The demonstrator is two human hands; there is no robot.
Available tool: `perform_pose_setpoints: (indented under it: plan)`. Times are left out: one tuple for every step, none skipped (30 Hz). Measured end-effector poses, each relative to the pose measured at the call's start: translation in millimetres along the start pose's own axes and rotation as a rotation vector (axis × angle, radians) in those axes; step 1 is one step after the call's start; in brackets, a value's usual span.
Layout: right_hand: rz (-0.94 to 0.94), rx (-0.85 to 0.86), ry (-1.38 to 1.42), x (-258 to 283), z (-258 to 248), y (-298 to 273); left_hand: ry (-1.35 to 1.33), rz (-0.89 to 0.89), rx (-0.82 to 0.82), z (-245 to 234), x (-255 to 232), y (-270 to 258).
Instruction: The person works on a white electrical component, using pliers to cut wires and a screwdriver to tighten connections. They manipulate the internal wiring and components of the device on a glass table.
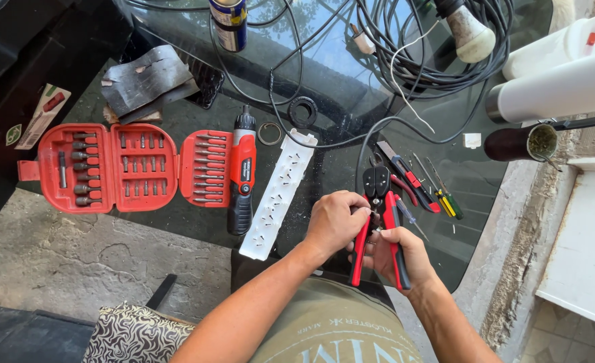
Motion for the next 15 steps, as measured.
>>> perform_pose_setpoints:
  plan:
    - [0.001, -0.001, 0.0, 0, -1, 1, 0.0, -0.001, 0.001, 0, -2, -1]
    - [-0.004, 0.004, 0.013, 0, -2, 2, 0.015, 0.017, 0.01, -1, -5, -2]
    - [-0.009, 0.009, 0.026, 0, -3, 3, 0.031, 0.035, 0.019, -1, -8, -3]
    - [-0.009, 0.008, 0.027, -2, -8, 5, 0.031, 0.034, 0.021, -1, -8, -3]
    - [-0.011, 0.007, 0.027, -5, -12, 7, 0.052, 0.049, 0.025, 0, -10, -3]
    - [-0.014, 0.007, 0.026, -7, -16, 9, 0.073, 0.065, 0.029, 0, -11, -3]
    - [-0.014, 0.006, 0.026, -5, -13, 8, 0.073, 0.064, 0.029, 3, -8, -1]
    - [-0.012, -0.014, 0.002, -3, -11, 7, 0.079, 0.044, 0.023, 5, -4, 0]
    - [-0.01, -0.034, -0.022, -1, -9, 5, 0.086, 0.024, 0.016, 8, 1, 2]
    - [-0.009, -0.033, -0.022, -2, -8, 5, 0.087, 0.023, 0.015, 8, 0, 1]
    - [-0.012, -0.051, -0.04, -3, -9, 6, 0.077, 0.002, 0.01, 7, 0, 1]
    - [-0.016, -0.072, -0.057, -3, -11, 5, 0.067, -0.018, 0.007, 8, -1, 1]
    - [-0.016, -0.073, -0.056, 0, -7, 3, 0.067, -0.017, 0.008, 8, -1, 2]
    - [-0.02, -0.082, -0.071, 3, -4, 1, 0.058, -0.025, 0.005, 8, -1, 2]
    - [-0.025, -0.091, -0.086, 6, 0, -1, 0.049, -0.032, 0.002, 8, 0, 2]
Point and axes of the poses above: each hand's wrist, its own y-axis towards the middle knuckle, its own z-axis out of the palm, x = y × z, the point moved 7 cm from there along y, towards the middle knuckle, and after that the axes turned 10 degrees about -y, right-handed, at the moved point
